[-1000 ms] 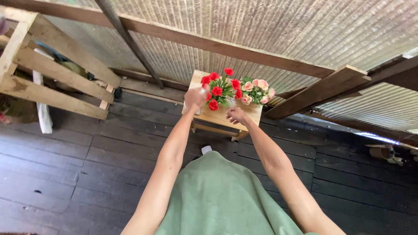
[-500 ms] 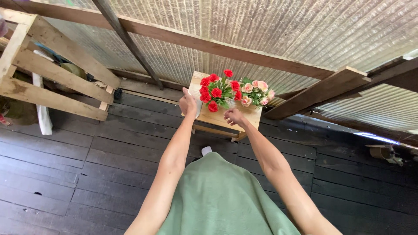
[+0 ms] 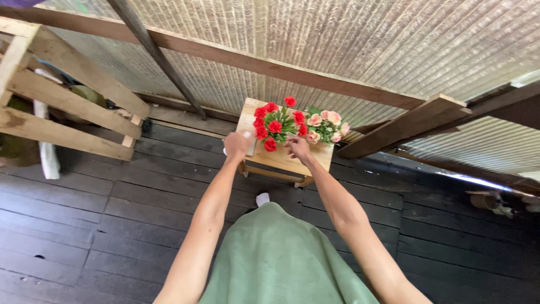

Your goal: The person is spraying water on two vases of flowers on a small wooden table.

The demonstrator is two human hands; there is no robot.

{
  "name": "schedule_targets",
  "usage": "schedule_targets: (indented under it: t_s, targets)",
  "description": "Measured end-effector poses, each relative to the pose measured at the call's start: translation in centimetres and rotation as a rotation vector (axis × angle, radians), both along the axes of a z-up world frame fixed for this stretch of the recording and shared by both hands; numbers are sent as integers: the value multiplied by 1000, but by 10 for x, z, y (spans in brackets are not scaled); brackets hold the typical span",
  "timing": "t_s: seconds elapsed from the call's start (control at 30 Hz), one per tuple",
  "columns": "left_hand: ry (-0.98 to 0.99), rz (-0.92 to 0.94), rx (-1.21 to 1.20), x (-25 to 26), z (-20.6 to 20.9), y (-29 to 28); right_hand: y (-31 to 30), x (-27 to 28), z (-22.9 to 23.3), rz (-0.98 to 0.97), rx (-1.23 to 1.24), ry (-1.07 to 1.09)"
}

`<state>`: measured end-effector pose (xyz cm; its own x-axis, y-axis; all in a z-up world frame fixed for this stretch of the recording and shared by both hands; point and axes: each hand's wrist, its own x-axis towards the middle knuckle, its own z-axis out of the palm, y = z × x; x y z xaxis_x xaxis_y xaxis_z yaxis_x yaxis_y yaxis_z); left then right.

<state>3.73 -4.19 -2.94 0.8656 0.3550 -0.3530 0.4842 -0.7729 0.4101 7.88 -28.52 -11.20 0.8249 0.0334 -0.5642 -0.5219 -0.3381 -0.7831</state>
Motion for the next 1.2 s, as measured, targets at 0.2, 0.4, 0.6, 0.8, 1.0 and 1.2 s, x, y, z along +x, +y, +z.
schedule_targets:
  t_s: [0.2,0.4,0.6,0.8,1.0,1.2]
  targets:
    - [-44,858,-615,25,-8,-11,-10,6,-32,-4,-16,2]
    - [107,-492,-61,7,55,-34,-22,1,-36,5,-74,57]
    - [86,-518,-49,3,31,-38,-40,-4,-14,13,-109,149]
    - [-153,454,-414,26,-46,-27,-51,-8,-33,27,-71,174]
    - [-371,159,-254,10,-104,-32,-51,-17,-53,36,-66,210]
    - [-489,-98,-266,-15,-79,-49,-67,-25,-82,10,-56,260]
